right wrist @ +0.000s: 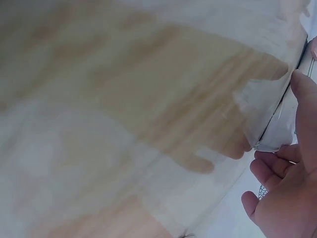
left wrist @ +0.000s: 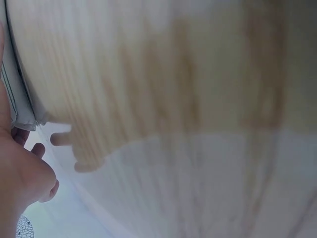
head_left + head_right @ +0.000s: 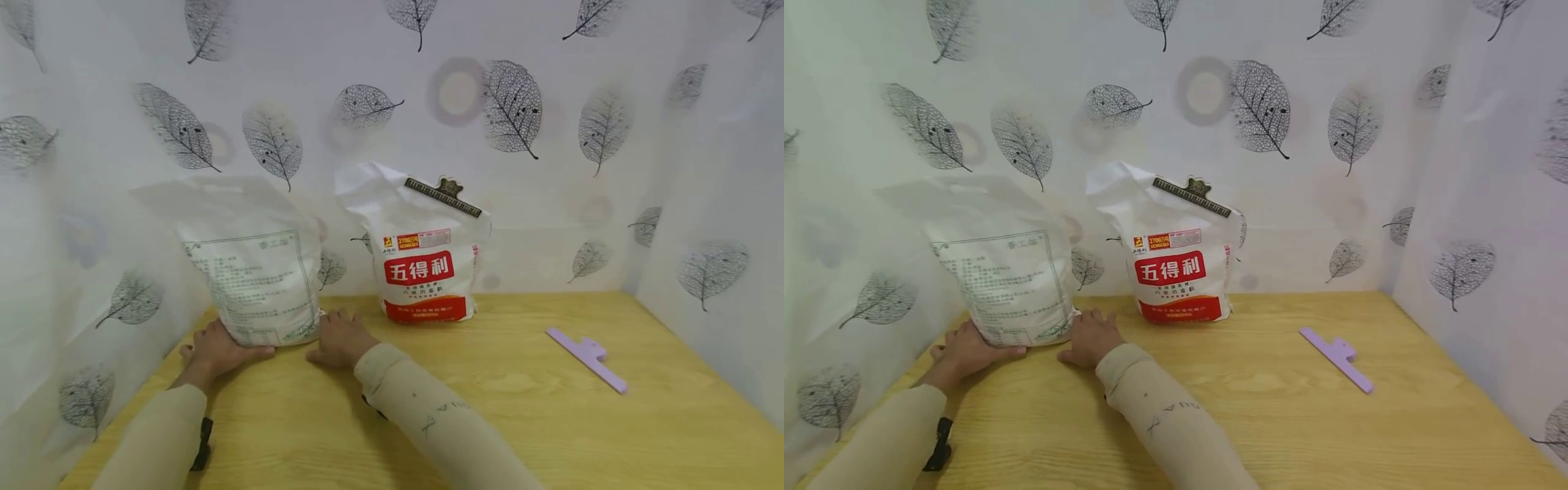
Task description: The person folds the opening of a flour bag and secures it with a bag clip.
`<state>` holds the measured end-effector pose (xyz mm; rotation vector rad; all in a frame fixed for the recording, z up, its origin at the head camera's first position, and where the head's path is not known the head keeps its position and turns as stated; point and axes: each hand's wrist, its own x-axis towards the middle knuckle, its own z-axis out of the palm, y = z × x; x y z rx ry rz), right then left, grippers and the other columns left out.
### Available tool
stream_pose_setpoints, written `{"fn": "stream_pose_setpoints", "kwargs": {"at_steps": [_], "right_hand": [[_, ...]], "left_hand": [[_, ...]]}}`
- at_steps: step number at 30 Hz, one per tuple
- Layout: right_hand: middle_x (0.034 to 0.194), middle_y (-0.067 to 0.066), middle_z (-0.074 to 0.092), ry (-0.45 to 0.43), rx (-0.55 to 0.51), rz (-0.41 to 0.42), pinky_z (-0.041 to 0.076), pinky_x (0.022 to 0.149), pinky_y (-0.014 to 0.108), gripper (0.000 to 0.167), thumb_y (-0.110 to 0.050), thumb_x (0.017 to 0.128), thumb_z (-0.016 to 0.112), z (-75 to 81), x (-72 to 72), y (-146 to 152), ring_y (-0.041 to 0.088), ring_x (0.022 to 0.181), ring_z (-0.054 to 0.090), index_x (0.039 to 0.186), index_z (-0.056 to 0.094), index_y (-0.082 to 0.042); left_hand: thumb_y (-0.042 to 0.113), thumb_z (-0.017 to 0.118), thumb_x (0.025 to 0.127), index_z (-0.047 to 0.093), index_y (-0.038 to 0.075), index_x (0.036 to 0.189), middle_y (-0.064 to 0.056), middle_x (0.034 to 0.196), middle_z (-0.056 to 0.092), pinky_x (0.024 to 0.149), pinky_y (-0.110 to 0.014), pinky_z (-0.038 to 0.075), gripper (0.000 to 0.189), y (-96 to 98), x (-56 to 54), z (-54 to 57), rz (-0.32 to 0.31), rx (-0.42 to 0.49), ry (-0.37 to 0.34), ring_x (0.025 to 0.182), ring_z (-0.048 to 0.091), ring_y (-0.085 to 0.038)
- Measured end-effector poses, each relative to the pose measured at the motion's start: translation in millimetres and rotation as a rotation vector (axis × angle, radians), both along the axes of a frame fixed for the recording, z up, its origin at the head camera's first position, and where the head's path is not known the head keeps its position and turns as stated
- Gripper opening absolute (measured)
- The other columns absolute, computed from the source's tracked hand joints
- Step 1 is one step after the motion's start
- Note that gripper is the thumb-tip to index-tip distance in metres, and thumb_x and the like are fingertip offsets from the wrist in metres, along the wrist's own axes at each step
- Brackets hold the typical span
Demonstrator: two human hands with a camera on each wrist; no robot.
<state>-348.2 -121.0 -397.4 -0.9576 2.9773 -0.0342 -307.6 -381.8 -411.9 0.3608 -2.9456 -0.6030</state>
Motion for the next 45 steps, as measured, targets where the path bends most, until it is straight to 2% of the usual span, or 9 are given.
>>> {"fn": "stream_pose_setpoints", "kwargs": {"at_steps": [5,10,16,21,26,29,33,37,45], "right_hand": [[0.146,0.005,0.051,0.019,-0.015,0.024,0.030,0.116,0.053,0.080,-0.069,0.092,0.052,0.8,4.1,-1.9,0.023,0.139,0.041,0.146,0.046,-0.010],[0.141,0.006,0.055,0.053,0.002,0.023,0.031,0.114,0.051,0.083,-0.073,0.090,0.050,-0.1,5.0,-0.7,0.024,0.135,0.044,0.144,0.048,-0.010],[0.134,0.006,0.058,0.110,0.010,0.011,0.035,0.111,0.048,0.083,-0.077,0.088,0.048,-1.4,6.5,1.4,0.023,0.129,0.047,0.137,0.053,-0.010],[0.126,0.005,0.062,0.144,0.026,0.021,0.037,0.107,0.047,0.083,-0.080,0.087,0.045,-5.5,7.9,4.6,0.023,0.122,0.051,0.130,0.057,-0.010],[0.118,0.005,0.064,0.165,0.028,0.023,0.040,0.105,0.044,0.081,-0.080,0.088,0.044,-3.4,8.7,8.8,0.023,0.115,0.056,0.123,0.060,-0.009],[0.113,0.005,0.064,0.156,0.034,0.024,0.041,0.103,0.042,0.079,-0.079,0.088,0.044,-1.8,8.4,11.3,0.022,0.110,0.057,0.117,0.063,-0.009],[0.117,0.007,0.063,0.118,0.026,0.019,0.040,0.106,0.041,0.082,-0.080,0.089,0.041,-2.6,8.7,11.6,0.023,0.112,0.056,0.122,0.062,-0.007],[0.121,0.007,0.062,0.094,-0.003,-0.020,0.039,0.108,0.041,0.088,-0.083,0.088,0.035,-3.7,8.4,11.2,0.023,0.116,0.055,0.127,0.058,-0.007],[0.121,0.008,0.061,0.013,-0.095,-0.115,0.037,0.108,0.045,0.096,-0.088,0.085,0.028,-6.1,5.0,13.3,0.025,0.117,0.055,0.127,0.058,-0.007]], "left_hand": [[0.091,0.070,0.051,0.029,-0.004,0.144,-0.036,0.138,0.041,0.089,-0.076,0.021,0.139,-3.9,2.5,-3.0,-0.004,-0.039,0.018,0.120,0.034,-0.062],[0.092,0.067,0.053,0.033,-0.005,0.141,-0.035,0.136,0.044,0.090,-0.077,0.022,0.136,0.2,4.7,-3.3,-0.031,-0.074,0.022,0.121,0.036,-0.061],[0.089,0.068,0.058,0.031,-0.006,0.142,-0.035,0.136,0.044,0.094,-0.076,0.020,0.132,8.4,8.5,-2.4,-0.048,-0.074,0.024,0.124,0.034,-0.059],[0.086,0.069,0.061,0.029,-0.008,0.141,-0.036,0.135,0.044,0.093,-0.071,0.021,0.130,13.1,12.8,-4.1,-0.047,-0.074,-0.007,0.123,0.035,-0.058],[0.083,0.068,0.067,0.035,-0.007,0.135,-0.035,0.130,0.048,0.091,-0.070,0.023,0.118,13.6,10.5,-2.3,-0.074,-0.069,0.044,0.121,0.038,-0.057],[0.081,0.068,0.069,0.037,-0.006,0.134,-0.034,0.129,0.049,0.091,-0.071,0.024,0.112,11.9,8.4,-2.3,-0.088,-0.060,0.055,0.119,0.041,-0.056],[0.079,0.069,0.070,0.040,-0.003,0.132,-0.032,0.127,0.052,0.088,-0.072,0.026,0.107,8.6,7.9,-3.4,-0.108,-0.050,0.067,0.116,0.044,-0.056],[0.079,0.069,0.070,0.041,0.000,0.130,-0.031,0.127,0.053,0.088,-0.072,0.027,0.104,8.7,7.7,-5.6,-0.127,-0.037,0.093,0.116,0.045,-0.057],[0.081,0.070,0.068,0.044,0.001,0.128,-0.029,0.122,0.058,0.084,-0.072,0.031,0.103,13.8,4.7,-11.1,-0.148,-0.061,0.139,0.113,0.050,-0.054]]}}
